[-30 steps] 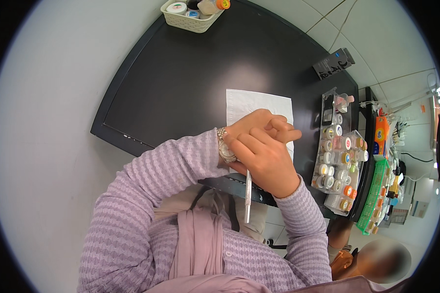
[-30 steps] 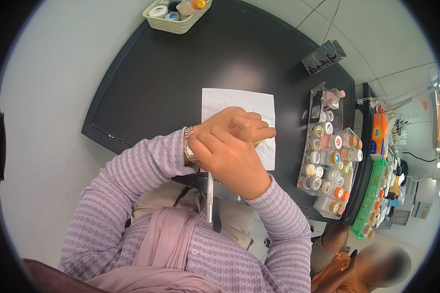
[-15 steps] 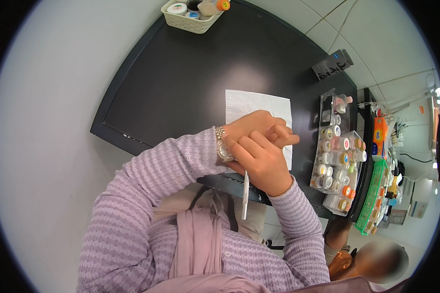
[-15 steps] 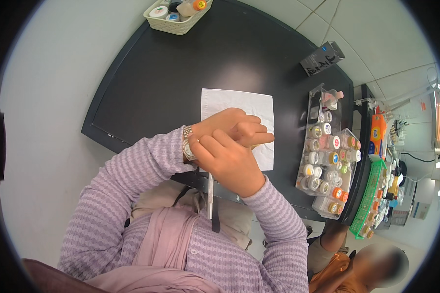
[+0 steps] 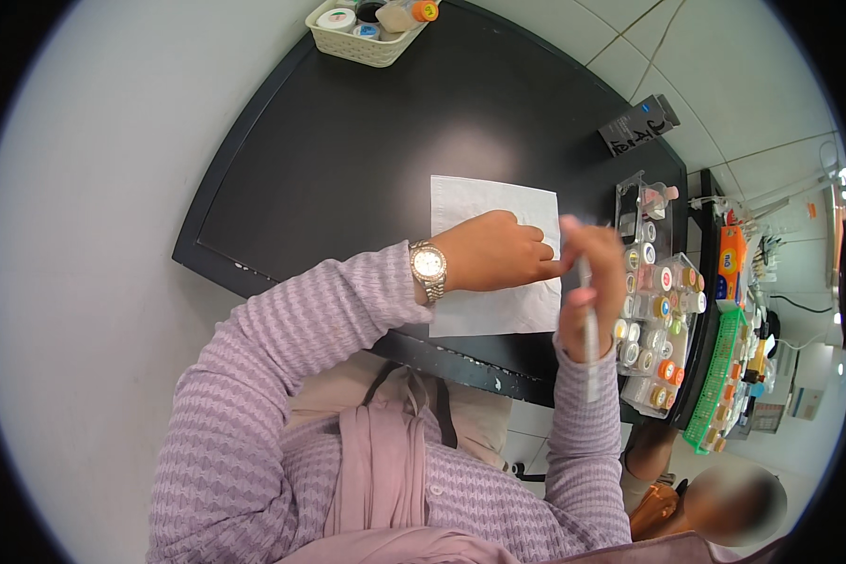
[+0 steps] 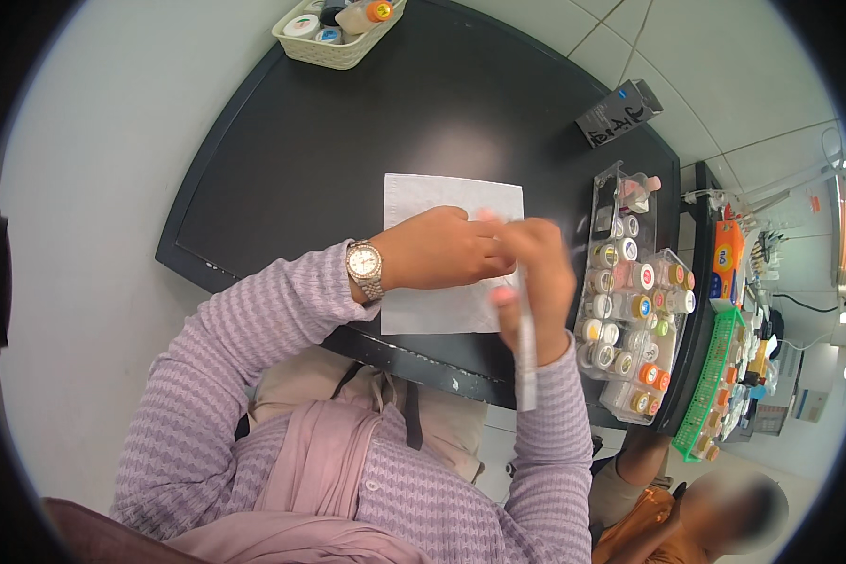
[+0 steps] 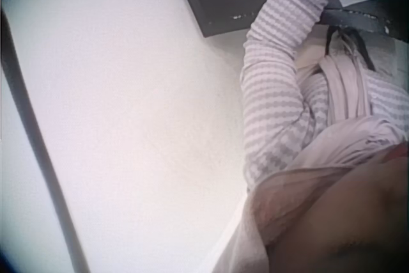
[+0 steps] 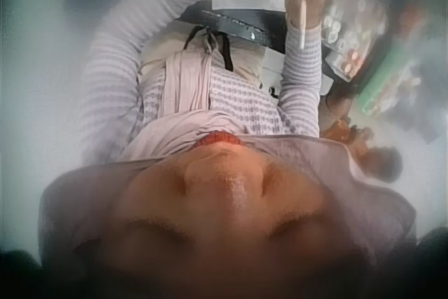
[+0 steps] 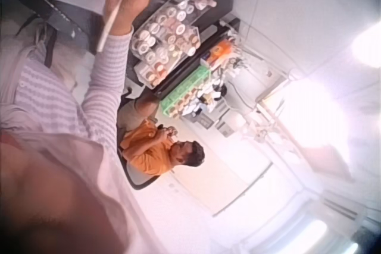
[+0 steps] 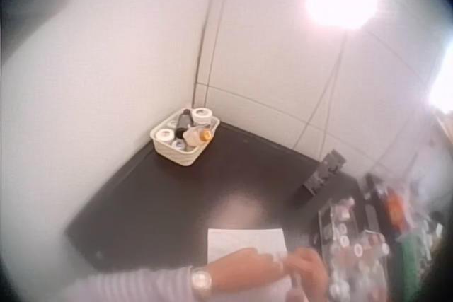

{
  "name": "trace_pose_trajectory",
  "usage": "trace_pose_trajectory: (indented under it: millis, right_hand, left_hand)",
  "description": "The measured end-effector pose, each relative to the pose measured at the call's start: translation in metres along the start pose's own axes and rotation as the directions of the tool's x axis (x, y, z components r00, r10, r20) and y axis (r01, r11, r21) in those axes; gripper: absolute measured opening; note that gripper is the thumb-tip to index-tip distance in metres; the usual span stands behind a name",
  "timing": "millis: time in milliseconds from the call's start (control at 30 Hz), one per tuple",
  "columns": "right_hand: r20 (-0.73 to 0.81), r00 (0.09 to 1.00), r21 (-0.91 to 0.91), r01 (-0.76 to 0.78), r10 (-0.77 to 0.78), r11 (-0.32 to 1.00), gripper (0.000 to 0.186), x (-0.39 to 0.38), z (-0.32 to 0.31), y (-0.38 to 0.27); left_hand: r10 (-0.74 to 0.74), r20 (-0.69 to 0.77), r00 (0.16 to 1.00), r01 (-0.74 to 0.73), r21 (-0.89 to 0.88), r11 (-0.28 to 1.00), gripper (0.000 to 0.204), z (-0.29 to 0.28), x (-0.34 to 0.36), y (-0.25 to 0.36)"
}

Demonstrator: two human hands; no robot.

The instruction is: The person applies material to a dental model using a sculpting tool and wipes the model with a cloth.

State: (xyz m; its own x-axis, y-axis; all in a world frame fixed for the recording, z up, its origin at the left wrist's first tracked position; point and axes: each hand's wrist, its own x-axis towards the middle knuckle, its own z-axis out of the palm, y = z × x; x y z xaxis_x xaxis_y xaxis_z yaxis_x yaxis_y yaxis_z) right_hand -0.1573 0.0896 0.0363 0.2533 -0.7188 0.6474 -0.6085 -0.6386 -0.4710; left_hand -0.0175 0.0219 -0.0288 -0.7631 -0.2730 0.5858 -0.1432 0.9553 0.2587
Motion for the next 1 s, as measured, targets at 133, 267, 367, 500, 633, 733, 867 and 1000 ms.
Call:
trace_pose_trajectory:
  millis: [133,267,367,500,633,733,867,1000]
  right_hand:
    - [-0.204,0.920,0.480,-0.203,0.334,0.853,0.042,-0.008,0.002,0.031]
    - [-0.130,0.826,0.809,-0.231,0.548,0.541,0.031,-0.020,0.002,0.058]
    - [-0.092,0.776,0.848,-0.267,0.624,0.457,0.023,-0.024,0.007,0.066]
    - [-0.052,0.695,0.861,-0.332,0.717,0.385,0.012,-0.025,0.021,0.068]
    - [-0.051,0.681,0.857,-0.346,0.731,0.382,0.012,-0.028,0.024,0.073]
    - [-0.040,0.647,0.871,-0.351,0.761,0.345,0.012,-0.025,0.023,0.068]
    - [-0.014,0.654,0.894,-0.330,0.756,0.302,0.013,-0.028,0.022,0.072]
    - [-0.004,0.642,0.906,-0.322,0.767,0.274,0.010,-0.030,0.022,0.077]
  left_hand:
    - [0.047,0.018,0.999,-0.049,0.108,0.993,0.005,-0.002,0.003,0.001]
    - [0.056,0.038,0.998,-0.062,0.166,0.984,0.005,-0.002,0.005,0.000]
    - [0.080,0.036,0.996,-0.086,0.221,0.971,0.006,-0.004,0.004,0.001]
    - [0.114,0.027,0.993,-0.117,0.243,0.963,0.009,-0.002,0.003,0.003]
    - [0.118,0.003,0.993,-0.116,0.211,0.971,0.009,-0.005,0.003,0.005]
    - [0.102,-0.011,0.995,-0.098,0.192,0.977,0.009,-0.007,0.001,0.005]
    - [-0.019,0.077,0.997,0.015,0.045,0.999,0.012,-0.010,0.002,0.004]
    - [-0.189,0.215,0.958,0.248,-0.295,0.923,0.023,-0.013,0.000,-0.002]
